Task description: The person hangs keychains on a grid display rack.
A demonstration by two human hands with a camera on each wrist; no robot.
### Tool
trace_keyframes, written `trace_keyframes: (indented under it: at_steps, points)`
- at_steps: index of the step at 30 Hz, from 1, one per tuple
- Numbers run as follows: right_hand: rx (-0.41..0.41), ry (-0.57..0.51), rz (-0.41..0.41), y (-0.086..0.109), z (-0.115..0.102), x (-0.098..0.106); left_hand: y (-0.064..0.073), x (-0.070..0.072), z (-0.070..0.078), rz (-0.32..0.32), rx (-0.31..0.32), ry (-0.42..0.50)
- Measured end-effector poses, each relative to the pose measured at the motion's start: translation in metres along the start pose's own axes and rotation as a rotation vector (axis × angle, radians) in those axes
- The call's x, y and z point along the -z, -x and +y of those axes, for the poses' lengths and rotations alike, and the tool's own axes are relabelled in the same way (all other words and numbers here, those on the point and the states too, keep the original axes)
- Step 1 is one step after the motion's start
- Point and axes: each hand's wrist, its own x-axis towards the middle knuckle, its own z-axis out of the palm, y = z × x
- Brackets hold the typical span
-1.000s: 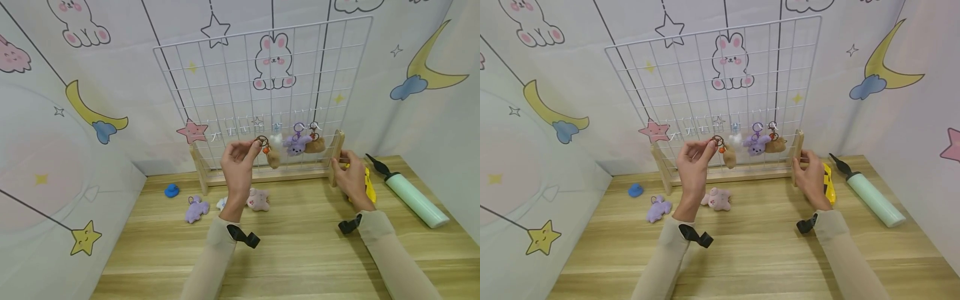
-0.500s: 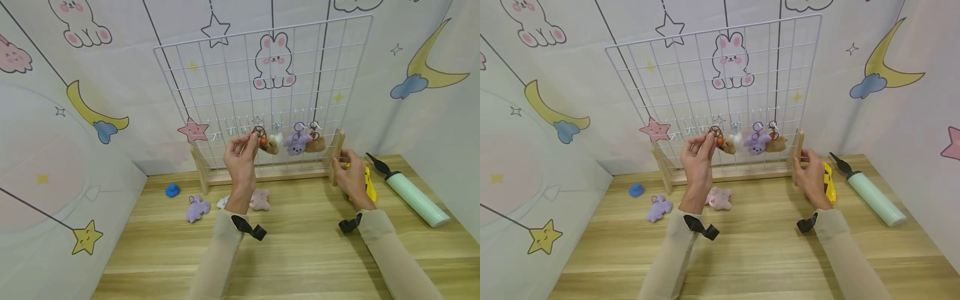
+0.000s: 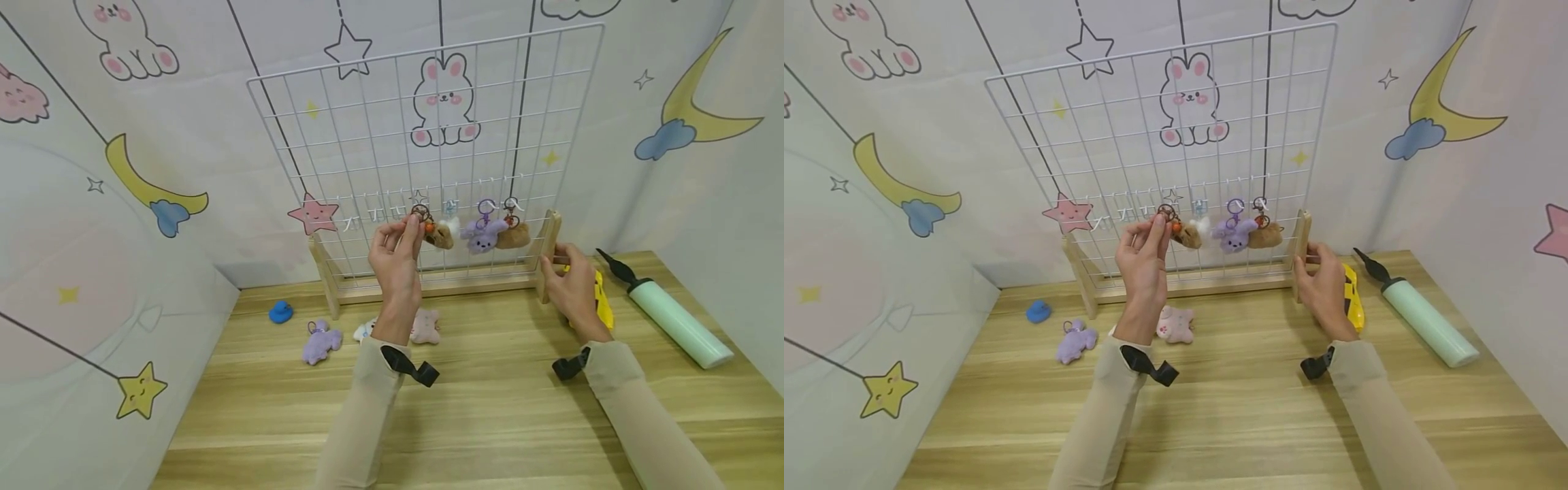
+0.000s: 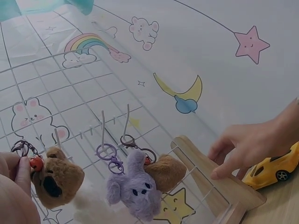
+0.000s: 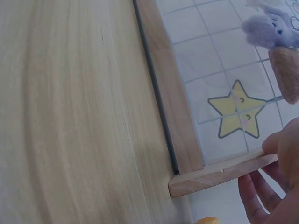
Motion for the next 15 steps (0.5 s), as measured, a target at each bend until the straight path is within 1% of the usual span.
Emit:
trace_keyframes:
  at_steps: [3,8,15]
  points:
    - [0.001,-0.006,-0.001,-0.0003,-0.0002,0.0,-0.0012,-0.0003,0.0005,0.002,0.006,0.004]
    - [-0.002,0.004,-0.006,0.0007,-0.001,0.0005,-0.0013,-0.0007,0.002,-0.015,-0.002,0.002]
    - [-0.01,0.006,-0.007,0.0004,-0.0018,0.0004,-0.0023,0.0008,0.0015,-0.025,-0.007,-0.036]
